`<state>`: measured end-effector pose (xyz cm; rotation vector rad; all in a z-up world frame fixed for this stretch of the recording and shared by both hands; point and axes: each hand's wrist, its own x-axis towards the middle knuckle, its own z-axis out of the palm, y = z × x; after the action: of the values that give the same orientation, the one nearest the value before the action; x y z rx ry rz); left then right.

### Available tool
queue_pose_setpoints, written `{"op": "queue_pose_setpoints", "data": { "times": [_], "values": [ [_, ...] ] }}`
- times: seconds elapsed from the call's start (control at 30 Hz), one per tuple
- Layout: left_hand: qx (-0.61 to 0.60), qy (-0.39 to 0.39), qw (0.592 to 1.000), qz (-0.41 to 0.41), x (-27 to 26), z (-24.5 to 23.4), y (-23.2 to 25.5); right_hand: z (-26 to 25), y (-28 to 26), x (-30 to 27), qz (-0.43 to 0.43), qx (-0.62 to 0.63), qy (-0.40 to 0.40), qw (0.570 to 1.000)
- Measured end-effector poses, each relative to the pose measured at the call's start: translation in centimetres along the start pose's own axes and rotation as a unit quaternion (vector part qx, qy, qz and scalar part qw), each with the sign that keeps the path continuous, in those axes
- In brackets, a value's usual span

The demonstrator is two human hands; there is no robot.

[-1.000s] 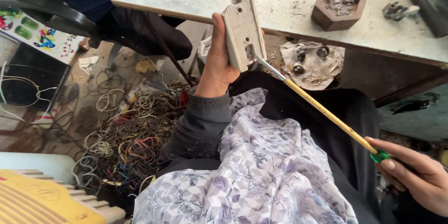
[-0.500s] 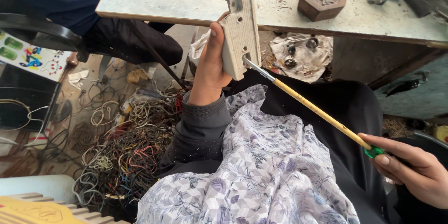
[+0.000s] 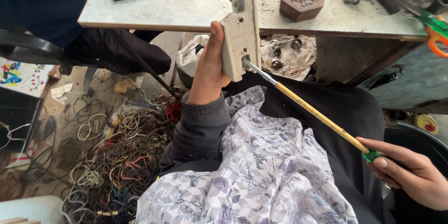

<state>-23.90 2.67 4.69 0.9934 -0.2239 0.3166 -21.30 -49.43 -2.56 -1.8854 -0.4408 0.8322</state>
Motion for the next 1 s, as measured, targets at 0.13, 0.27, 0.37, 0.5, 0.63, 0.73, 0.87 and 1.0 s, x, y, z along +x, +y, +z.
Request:
{"op": "queue_pose_setpoints", "data": {
  "times": [0.13, 0.27, 0.37, 0.5, 0.63, 0.73, 0.87, 1.0],
  "values": [
    [0.009, -0.03, 0.999, 0.007, 0.6, 0.7, -0.3, 0.4, 0.5, -0.4, -0.006, 0.074, -0.012, 0.997],
    [-0.019, -0.028, 0.999, -0.017, 1.0, 1.3, -0.7, 1.0, 0.4, -1.1, 0.049, 0.109, 0.022, 0.993],
    [-0.015, -0.044, 0.999, -0.003, 1.0, 1.3, -0.7, 1.3, 0.1, -1.8, 0.078, 0.131, 0.016, 0.988],
    [0.073, -0.058, 0.995, 0.023, 1.8, 1.1, -0.6, 1.5, -0.1, -2.2, 0.106, 0.199, -0.01, 0.974],
    [0.075, -0.062, 0.995, 0.008, 2.0, 0.9, -0.6, 1.8, -0.3, -2.0, 0.126, 0.16, -0.01, 0.979],
    [0.1, -0.071, 0.992, -0.003, 1.9, 0.8, -0.4, 1.8, -0.6, -2.6, 0.119, 0.114, -0.01, 0.986],
    [0.084, -0.06, 0.995, 0.002, 1.9, 0.6, -0.3, 2.5, -0.6, -3.5, 0.115, 0.058, 0.031, 0.991],
    [0.125, -0.068, 0.99, -0.008, 1.9, 0.5, -0.2, 2.5, -0.8, -3.5, 0.122, 0.035, 0.039, 0.991]
  ]
}}
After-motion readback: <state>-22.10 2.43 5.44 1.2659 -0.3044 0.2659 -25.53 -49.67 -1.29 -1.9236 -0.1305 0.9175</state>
